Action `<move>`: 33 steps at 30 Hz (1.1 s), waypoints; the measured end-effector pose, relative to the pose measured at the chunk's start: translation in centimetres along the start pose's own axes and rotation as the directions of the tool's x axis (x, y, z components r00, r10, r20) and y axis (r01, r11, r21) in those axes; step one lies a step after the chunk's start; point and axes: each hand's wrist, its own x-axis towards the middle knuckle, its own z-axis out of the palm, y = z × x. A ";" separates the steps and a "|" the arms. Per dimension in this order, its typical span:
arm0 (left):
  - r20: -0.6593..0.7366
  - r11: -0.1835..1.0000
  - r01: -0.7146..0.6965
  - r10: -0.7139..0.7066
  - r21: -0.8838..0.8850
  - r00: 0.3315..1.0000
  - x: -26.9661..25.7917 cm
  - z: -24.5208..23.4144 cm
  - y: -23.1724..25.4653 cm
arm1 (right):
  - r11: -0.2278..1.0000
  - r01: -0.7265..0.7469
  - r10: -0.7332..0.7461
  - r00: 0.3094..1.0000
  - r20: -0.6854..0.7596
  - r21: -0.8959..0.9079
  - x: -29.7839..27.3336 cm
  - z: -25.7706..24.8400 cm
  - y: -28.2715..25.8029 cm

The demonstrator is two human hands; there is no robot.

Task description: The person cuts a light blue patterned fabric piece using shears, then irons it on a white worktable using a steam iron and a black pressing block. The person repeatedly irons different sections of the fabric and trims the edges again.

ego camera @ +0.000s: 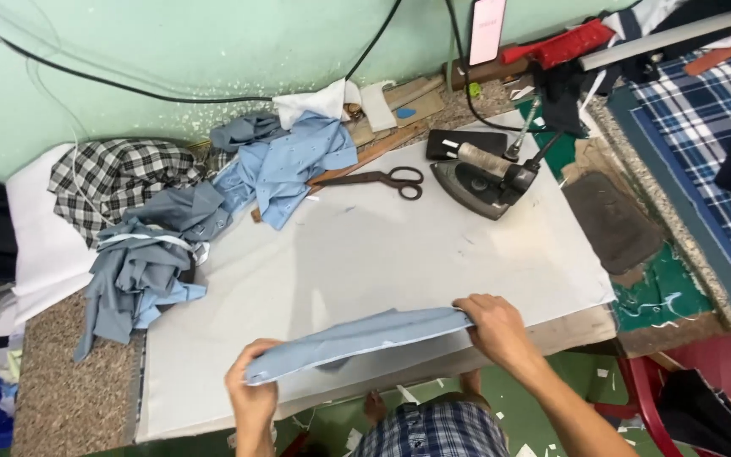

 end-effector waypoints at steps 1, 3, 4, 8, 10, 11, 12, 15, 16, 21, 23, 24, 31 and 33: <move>-0.073 0.992 0.123 -0.122 0.007 0.990 -1.5 -2.0 -1.9 | 0.999 -0.007 0.003 0.995 0.104 0.037 -0.6 -1.2 -0.3; -0.153 0.968 0.250 -0.247 0.001 0.957 -3.9 -4.7 -2.8 | 0.997 -0.014 -0.002 0.977 0.215 0.071 -1.8 -3.2 -0.8; -0.185 0.930 0.357 -0.336 0.089 0.923 -4.8 -5.4 -2.0 | 0.983 -0.085 0.005 0.899 0.438 0.164 -2.6 -4.0 -0.9; -0.276 0.931 0.366 -0.351 0.002 0.895 -10.5 -7.3 -4.0 | 0.893 -0.193 -0.124 0.763 0.634 0.407 -5.9 -5.0 2.5; -0.293 0.896 0.439 -0.405 0.059 0.866 -10.0 -6.5 -4.6 | 0.862 -0.332 -0.013 0.741 0.671 0.383 -4.4 -6.9 2.0; -0.309 0.862 0.495 -0.443 0.112 0.841 -9.6 -5.9 -5.1 | 0.817 -0.456 0.099 0.714 0.693 0.353 -3.4 -8.0 1.8; -0.315 0.860 0.499 -0.446 0.109 0.837 -8.5 -5.3 -6.4 | 0.820 -0.454 0.096 0.711 0.697 0.350 -2.3 -7.6 2.3; -0.210 0.791 0.611 -0.602 -0.023 0.771 -4.7 -3.2 -9.8 | 0.779 -0.571 0.213 0.631 0.746 0.260 1.3 -6.3 3.3; -0.258 0.819 0.569 -0.535 0.078 0.805 -3.0 -2.2 -10.7 | 0.757 -0.543 0.206 0.727 0.655 0.364 2.8 -5.7 3.3; -0.373 0.844 0.413 -0.283 0.340 0.884 1.8 1.9 -11.9 | 0.816 -0.452 0.412 0.892 0.187 0.360 4.9 4.7 8.1; -0.451 0.707 0.391 -0.114 0.589 0.885 1.8 3.4 -9.1 | 0.962 -0.269 0.253 0.940 -0.227 -0.040 3.9 4.3 4.9; -0.455 0.705 0.395 -0.115 0.589 0.883 0.7 3.8 -9.3 | 0.963 -0.266 0.251 0.942 -0.224 -0.039 3.0 5.6 4.8; -0.039 0.465 0.106 -0.152 0.879 0.988 -6.5 5.5 -10.7 | 0.972 0.087 -0.113 0.987 -0.112 -0.218 -4.0 11.8 3.6; 0.017 0.431 0.082 -0.221 0.899 0.975 -7.9 5.8 -11.1 | 0.956 0.124 -0.144 0.988 -0.055 -0.266 -5.1 12.3 3.1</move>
